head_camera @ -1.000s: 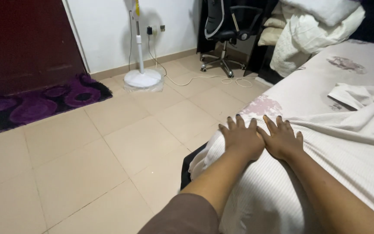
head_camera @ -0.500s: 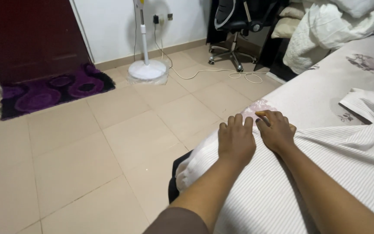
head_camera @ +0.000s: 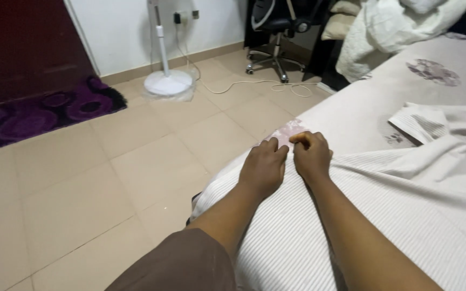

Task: The person is making a bed by tucking in the sheets.

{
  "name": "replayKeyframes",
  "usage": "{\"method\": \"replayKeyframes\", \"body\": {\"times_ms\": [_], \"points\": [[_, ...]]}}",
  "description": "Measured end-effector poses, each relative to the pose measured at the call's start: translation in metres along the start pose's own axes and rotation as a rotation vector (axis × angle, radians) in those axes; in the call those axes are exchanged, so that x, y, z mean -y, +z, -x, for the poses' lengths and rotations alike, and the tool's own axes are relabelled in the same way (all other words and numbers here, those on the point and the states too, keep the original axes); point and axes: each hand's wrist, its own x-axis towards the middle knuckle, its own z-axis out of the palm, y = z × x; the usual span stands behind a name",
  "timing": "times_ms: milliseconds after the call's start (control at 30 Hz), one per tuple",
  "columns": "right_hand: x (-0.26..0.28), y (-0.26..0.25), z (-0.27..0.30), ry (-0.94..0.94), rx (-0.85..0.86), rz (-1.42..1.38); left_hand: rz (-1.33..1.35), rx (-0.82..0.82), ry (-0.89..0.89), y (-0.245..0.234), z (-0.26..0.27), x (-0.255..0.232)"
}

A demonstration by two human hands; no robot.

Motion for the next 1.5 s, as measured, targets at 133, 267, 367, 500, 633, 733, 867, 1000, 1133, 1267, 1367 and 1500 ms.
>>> {"method": "replayKeyframes", "body": {"times_ms": [133,267,367,500,633,733,867,1000,1133,1267,1367,1500], "points": [[0.006,-0.005,-0.001,0.164,0.039,-0.173,0.095,0.030,0.048,0.009,-0.004,0.006],[0.001,-0.003,-0.006,0.168,-0.045,-0.206,0.184,0.036,0.130,0.017,-0.006,0.005],[-0.003,0.001,-0.015,0.220,-0.068,-0.113,0.205,0.016,0.172,0.016,-0.013,0.007],[-0.018,0.004,-0.029,0.357,-0.038,0.462,0.221,0.014,0.173,0.011,-0.010,0.010],[-0.067,-0.016,-0.043,0.669,0.109,0.644,0.216,0.062,0.168,0.014,-0.006,0.010],[-0.102,-0.048,-0.047,0.802,0.184,0.781,0.153,0.039,0.179,0.021,-0.006,0.011],[-0.081,-0.101,-0.056,0.812,0.203,0.853,0.211,0.063,0.149,0.014,-0.007,0.009],[-0.144,-0.090,-0.054,0.694,0.156,0.684,0.276,0.122,0.111,0.011,-0.004,0.007],[-0.179,-0.072,-0.088,0.576,0.110,0.555,0.281,0.047,0.129,0.017,-0.002,0.008],[-0.120,-0.054,-0.135,0.356,-0.048,0.326,0.297,-0.052,0.184,0.022,0.002,0.010],[-0.089,-0.039,-0.174,0.291,-0.097,0.187,0.296,-0.087,0.203,0.025,0.004,0.013],[-0.015,-0.012,-0.189,0.358,-0.091,-0.013,0.302,-0.058,0.160,0.020,0.004,0.009]]}}
